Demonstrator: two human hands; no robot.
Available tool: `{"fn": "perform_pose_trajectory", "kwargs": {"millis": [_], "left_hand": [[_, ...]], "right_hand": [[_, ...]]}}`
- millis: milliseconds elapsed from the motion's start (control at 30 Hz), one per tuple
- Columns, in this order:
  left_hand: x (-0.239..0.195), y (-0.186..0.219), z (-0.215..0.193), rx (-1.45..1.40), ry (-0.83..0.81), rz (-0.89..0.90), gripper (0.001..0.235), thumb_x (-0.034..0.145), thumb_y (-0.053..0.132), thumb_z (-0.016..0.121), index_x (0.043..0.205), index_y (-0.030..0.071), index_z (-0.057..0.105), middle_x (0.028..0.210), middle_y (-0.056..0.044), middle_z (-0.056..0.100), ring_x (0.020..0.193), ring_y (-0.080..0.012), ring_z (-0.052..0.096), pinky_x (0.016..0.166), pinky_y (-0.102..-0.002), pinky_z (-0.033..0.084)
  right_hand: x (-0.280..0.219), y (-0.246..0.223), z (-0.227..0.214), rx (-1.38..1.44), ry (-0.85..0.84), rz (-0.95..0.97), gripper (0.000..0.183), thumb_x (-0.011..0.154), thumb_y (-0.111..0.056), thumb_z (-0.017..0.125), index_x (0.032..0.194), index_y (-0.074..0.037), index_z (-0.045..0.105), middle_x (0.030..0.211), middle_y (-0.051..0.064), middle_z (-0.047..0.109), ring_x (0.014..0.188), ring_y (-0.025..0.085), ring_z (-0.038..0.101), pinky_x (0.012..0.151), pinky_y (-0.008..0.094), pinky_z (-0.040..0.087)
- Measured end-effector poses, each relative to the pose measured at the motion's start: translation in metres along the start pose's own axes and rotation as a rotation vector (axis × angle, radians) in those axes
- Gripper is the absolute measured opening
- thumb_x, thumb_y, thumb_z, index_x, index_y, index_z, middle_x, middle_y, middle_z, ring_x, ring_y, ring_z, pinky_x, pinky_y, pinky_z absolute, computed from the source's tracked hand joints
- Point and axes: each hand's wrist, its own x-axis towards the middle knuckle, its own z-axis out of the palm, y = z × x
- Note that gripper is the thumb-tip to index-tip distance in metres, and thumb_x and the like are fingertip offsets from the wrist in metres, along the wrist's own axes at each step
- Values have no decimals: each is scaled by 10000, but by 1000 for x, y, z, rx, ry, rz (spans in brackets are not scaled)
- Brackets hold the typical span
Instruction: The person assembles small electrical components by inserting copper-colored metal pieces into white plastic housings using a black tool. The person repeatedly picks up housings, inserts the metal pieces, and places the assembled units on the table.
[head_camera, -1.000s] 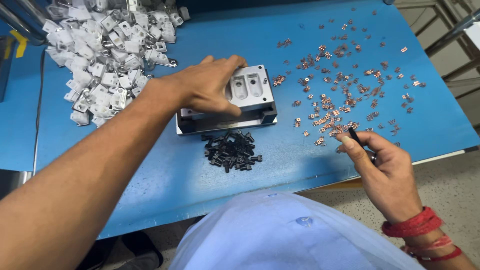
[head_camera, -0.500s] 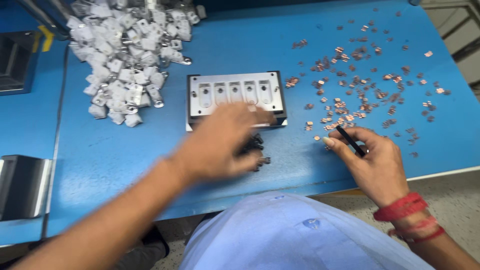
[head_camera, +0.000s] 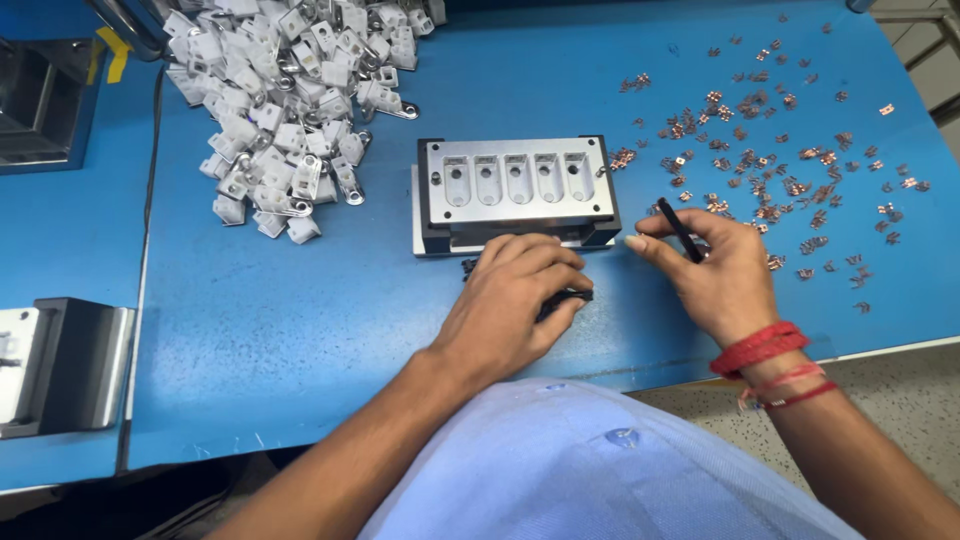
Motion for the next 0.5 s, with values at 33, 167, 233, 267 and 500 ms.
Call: {"fn": "perform_pose_trajectory", "kwargs": {"millis": [33,167,233,267,500], "left_hand": [[-3,2,-6,-13,91,22,172,853,162,762,1013,99,762,1157,-62,732,1236,-256,599,1063,-448,437],[0,11,-24,-834,107,-818,239,859,166,783,1064,44,773,946,-108,806,851,-171,743,752,-296,595],[2,12,-33,-1109,193,-875,260,872,144,786,1086,-4,769,941,-134,785,828,-149,734,717,-250,594],[3,13,-35,-1133,179,-905,259,876,154,768,1085,1,769,949,-126,784,844,-151,742,744,-256,609],[0,21,-32,-1153,140,-960,253,906,176,711,1094,11,751,967,-119,786,879,-151,750,810,-280,626]], "right_hand": [[-4,-3,-1,17,0,-3,240,840,-197,845,1033,-67,786,885,44,772,765,111,690,685,282,562],[-23,-28,-7,227,-100,-54,294,801,-141,817,1083,-79,760,856,-5,775,745,48,692,688,214,570],[-31,-43,-12,235,-169,-101,302,782,-136,825,1075,-83,775,792,-13,751,674,27,606,619,197,502],[-34,-51,-14,155,-196,-130,270,778,-141,842,1035,-74,800,738,-9,730,613,29,526,549,204,434],[-29,-84,-12,46,-233,-387,266,744,-194,896,953,-58,803,673,-45,613,536,19,344,446,219,283]]}}
